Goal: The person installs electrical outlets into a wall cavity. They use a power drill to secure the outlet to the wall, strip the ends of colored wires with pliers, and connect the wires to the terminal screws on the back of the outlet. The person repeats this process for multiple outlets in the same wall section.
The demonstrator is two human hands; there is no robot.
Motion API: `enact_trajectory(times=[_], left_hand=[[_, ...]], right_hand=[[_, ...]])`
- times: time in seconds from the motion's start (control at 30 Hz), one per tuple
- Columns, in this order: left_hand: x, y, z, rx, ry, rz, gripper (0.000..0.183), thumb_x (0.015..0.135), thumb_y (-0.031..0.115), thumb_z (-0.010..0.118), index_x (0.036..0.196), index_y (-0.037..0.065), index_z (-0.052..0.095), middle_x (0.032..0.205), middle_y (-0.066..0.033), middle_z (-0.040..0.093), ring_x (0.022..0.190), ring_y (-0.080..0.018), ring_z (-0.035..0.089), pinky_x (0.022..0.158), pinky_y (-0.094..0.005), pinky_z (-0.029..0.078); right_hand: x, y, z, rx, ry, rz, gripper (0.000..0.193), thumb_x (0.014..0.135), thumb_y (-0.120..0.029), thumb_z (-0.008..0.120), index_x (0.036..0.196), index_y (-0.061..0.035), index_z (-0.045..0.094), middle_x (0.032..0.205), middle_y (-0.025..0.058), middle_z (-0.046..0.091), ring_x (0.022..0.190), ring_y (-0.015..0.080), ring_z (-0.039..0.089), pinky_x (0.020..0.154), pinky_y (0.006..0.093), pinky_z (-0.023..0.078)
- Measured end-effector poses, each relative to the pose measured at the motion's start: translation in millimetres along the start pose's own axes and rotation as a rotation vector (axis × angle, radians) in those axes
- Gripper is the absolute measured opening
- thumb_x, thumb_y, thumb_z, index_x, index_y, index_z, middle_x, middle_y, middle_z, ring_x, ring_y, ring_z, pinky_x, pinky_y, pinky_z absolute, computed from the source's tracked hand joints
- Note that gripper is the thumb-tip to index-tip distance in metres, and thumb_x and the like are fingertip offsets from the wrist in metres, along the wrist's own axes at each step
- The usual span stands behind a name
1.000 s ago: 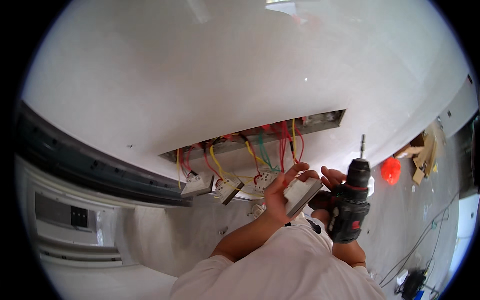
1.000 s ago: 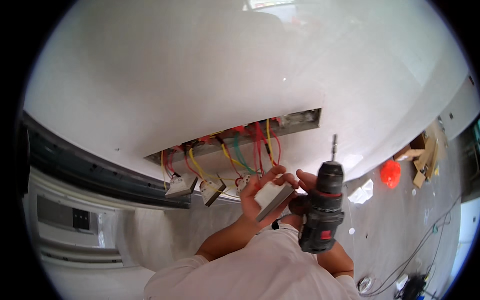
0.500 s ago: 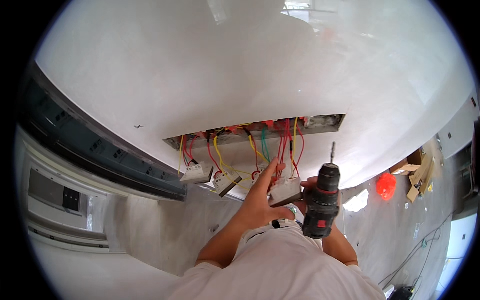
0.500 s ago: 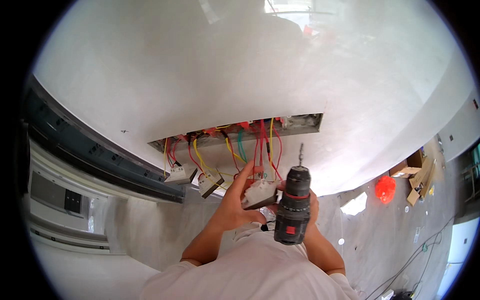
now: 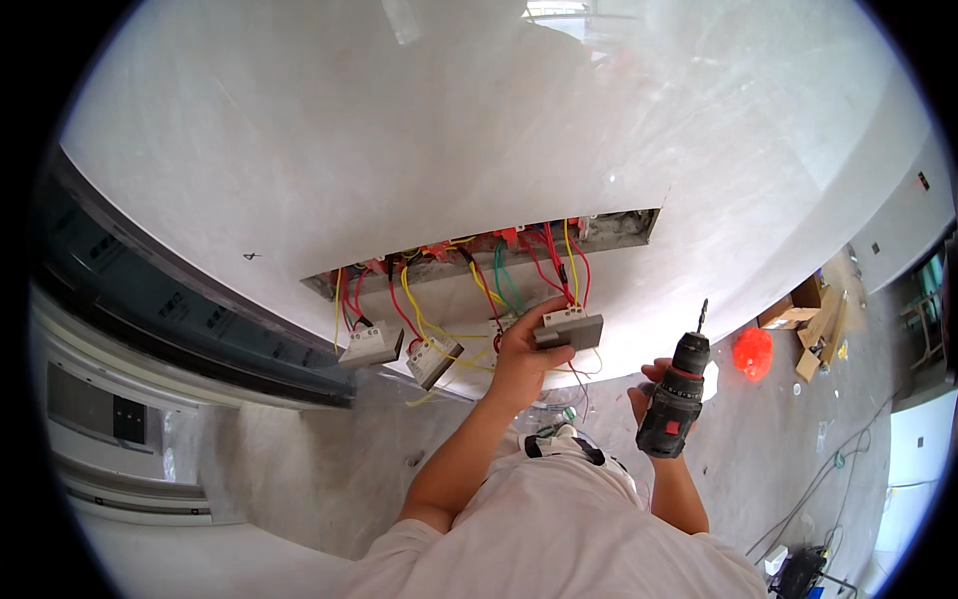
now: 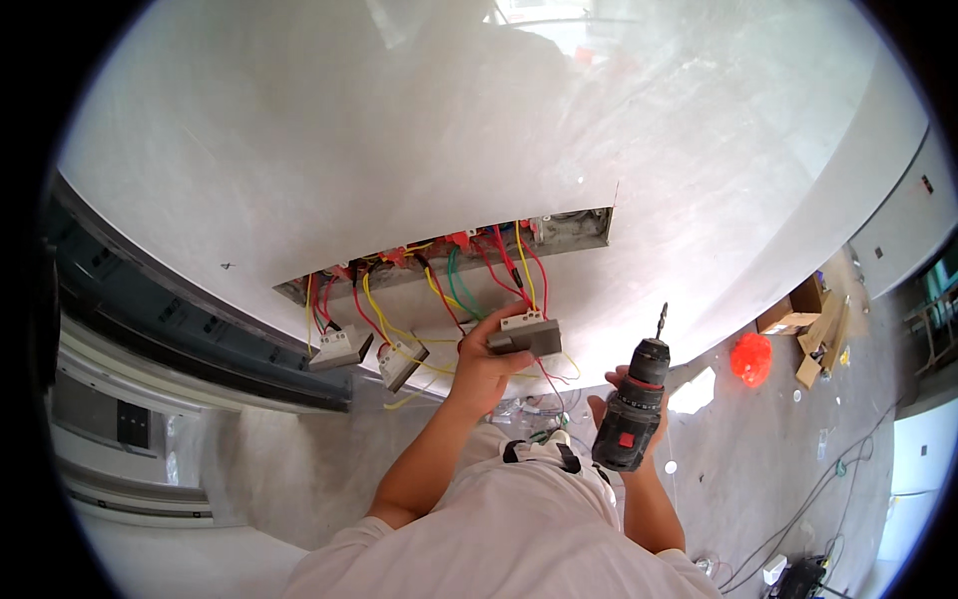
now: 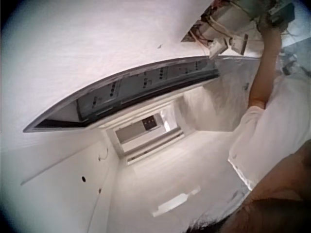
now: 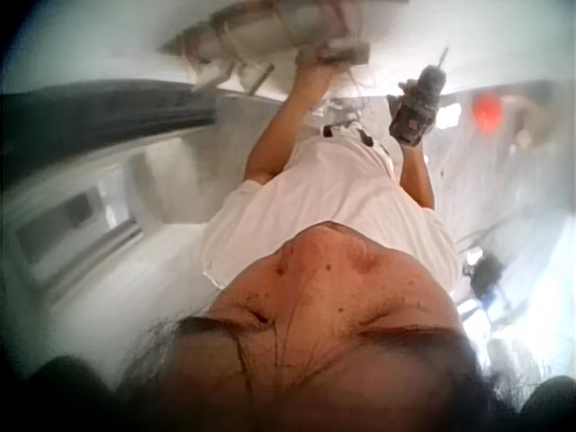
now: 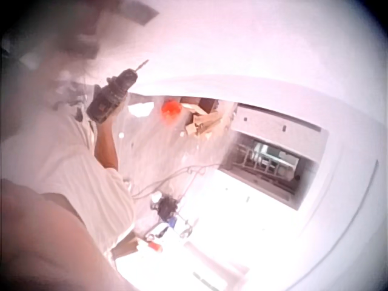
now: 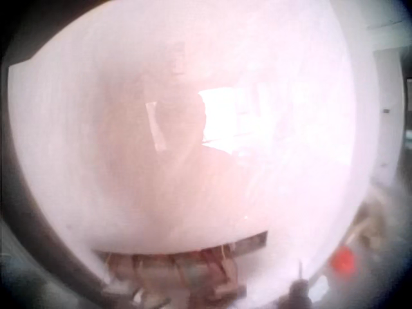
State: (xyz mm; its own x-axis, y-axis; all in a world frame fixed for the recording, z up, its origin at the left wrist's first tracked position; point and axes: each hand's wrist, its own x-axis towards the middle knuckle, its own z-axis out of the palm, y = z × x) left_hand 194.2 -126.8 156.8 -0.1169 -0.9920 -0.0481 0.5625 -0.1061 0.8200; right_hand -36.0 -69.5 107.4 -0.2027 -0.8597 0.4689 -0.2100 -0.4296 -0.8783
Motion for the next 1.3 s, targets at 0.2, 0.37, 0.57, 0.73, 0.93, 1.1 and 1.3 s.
enact_trajectory(times=[0.2, 0.37, 0.57, 0.73, 0.93, 1.1, 1.3], left_hand=[[-13, -26, -4, 0.794, 0.126, 0.396, 0.090, 0.082, -0.009, 0.073, 0.158, 0.006, 0.029, 0.142, -0.0181, 0.054, 0.129, -0.0289, 0.056, 0.106, -0.0383, 0.047], [-36, -30, -3, 0.893, 0.144, 0.458, 0.090, 0.087, -0.004, 0.069, 0.160, 0.000, 0.016, 0.153, -0.0245, 0.040, 0.141, -0.0351, 0.043, 0.117, -0.0427, 0.035], [-96, -23, -14, 1.055, 0.016, 0.582, 0.081, 0.087, 0.001, 0.070, 0.153, -0.007, 0.025, 0.152, -0.0276, 0.039, 0.137, -0.0468, 0.043, 0.115, -0.0505, 0.034], [-152, -83, -94, 1.078, -0.257, 0.300, 0.051, 0.085, 0.005, 0.072, 0.133, -0.002, 0.055, 0.133, -0.0236, 0.058, 0.121, -0.0427, 0.057, 0.103, -0.0456, 0.047], [-230, -187, -260, 1.466, -0.376, -0.701, 0.045, 0.083, 0.029, 0.073, 0.118, 0.000, 0.066, 0.118, -0.0245, 0.068, 0.112, -0.0399, 0.064, 0.094, -0.0458, 0.052], [-259, -185, -298, 1.558, -0.332, -0.918, 0.048, 0.084, 0.032, 0.073, 0.121, 0.001, 0.067, 0.121, -0.0235, 0.068, 0.114, -0.0387, 0.064, 0.095, -0.0456, 0.052], [-215, -219, -238, 1.589, -0.208, -0.787, 0.043, 0.084, 0.034, 0.074, 0.109, -0.001, 0.070, 0.106, -0.0215, 0.072, 0.098, -0.0385, 0.069, 0.085, -0.0458, 0.054]], right_hand=[[-54, 18, -24, -0.175, 0.042, 0.075, 0.056, 0.077, 0.000, 0.084, 0.125, -0.0021, 0.055, 0.112, 0.0085, 0.069, 0.095, 0.0161, 0.067, 0.082, 0.0334, 0.056], [-131, 38, -37, -0.208, 0.050, 0.396, 0.053, 0.080, -0.003, 0.083, 0.126, -0.0024, 0.056, 0.097, 0.0054, 0.069, 0.084, 0.0171, 0.068, 0.075, 0.0340, 0.057], [-262, 70, -69, -0.660, -0.180, 0.890, 0.064, 0.072, -0.023, 0.090, 0.126, -0.0078, 0.060, 0.103, 0.0170, 0.074, 0.095, 0.0346, 0.072, 0.081, 0.0446, 0.056], [-380, 64, -101, -0.757, -0.214, 1.244, 0.044, 0.074, -0.024, 0.086, 0.109, -0.0044, 0.070, 0.096, 0.0174, 0.075, 0.093, 0.0351, 0.073, 0.081, 0.0462, 0.055], [-460, 17, -135, -0.176, 0.248, 1.528, 0.024, 0.086, -0.017, 0.076, 0.103, -0.0019, 0.072, 0.093, 0.0093, 0.073, 0.080, 0.0229, 0.071, 0.072, 0.0410, 0.056], [-527, 12, -180, -0.628, 0.168, 1.659, 0.031, 0.083, -0.022, 0.073, 0.105, -0.0006, 0.073, 0.097, 0.0150, 0.074, 0.089, 0.0291, 0.072, 0.077, 0.0433, 0.054], [-610, 37, -245, -0.748, -0.011, 1.714, 0.035, 0.083, -0.025, 0.070, 0.107, 0.0009, 0.072, 0.096, 0.0211, 0.073, 0.095, 0.0348, 0.072, 0.080, 0.0451, 0.054]])
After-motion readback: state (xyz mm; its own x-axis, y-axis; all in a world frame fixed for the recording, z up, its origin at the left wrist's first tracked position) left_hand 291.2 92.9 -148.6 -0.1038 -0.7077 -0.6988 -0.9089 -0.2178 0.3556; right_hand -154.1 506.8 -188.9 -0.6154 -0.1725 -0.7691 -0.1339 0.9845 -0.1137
